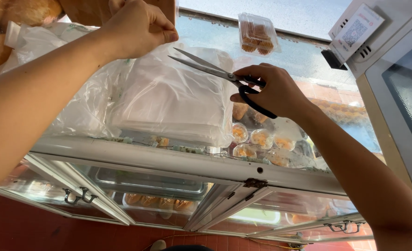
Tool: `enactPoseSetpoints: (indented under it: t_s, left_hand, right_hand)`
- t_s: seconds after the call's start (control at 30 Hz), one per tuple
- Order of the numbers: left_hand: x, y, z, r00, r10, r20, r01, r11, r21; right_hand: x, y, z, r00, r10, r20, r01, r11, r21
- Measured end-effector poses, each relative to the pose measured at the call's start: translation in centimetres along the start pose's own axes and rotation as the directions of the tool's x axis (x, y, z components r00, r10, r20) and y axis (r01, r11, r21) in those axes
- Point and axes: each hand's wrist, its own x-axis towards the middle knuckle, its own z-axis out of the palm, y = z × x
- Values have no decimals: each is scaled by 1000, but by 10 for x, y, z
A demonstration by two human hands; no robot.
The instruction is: Selecting and shredding dried meat toppings at a food stall display counter.
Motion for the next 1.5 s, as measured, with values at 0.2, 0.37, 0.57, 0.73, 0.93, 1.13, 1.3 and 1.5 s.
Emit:
enactPoseSetpoints:
  t_s: [0.2,0.37,0.57,0.73,0.93,1.13,1.3,1.5]
  left_hand:
    - [-7,23,-15,996,-64,-64,63,998,-19]
    - [-37,38,-13,993,-121,6,116,933,-340]
    - [-73,72,11,913,-228,337,246,969,-9]
    - [-83,76,32,988,51,146,-58,997,43]
    - [-93,82,29,998,-16,54,14,999,38]
    - [-104,86,27,972,207,-110,-181,961,209]
    - [-192,85,19,647,-258,-717,60,955,-290]
    - [-328,112,-30,453,-600,-659,335,800,-498]
  right_hand:
    - [3,-2,3,999,-48,7,46,988,147]
    - [3,23,7,991,105,-80,-77,952,296]
    - [5,38,14,961,275,20,-201,649,734]
    - [0,29,17,957,283,66,-219,552,805]
    - [-7,20,18,987,162,2,-106,638,763]
    - [-10,15,16,990,132,-42,-45,594,803]
    - [-28,-11,11,991,130,38,-82,350,933]
    - [-71,-50,5,994,-21,103,-88,368,926]
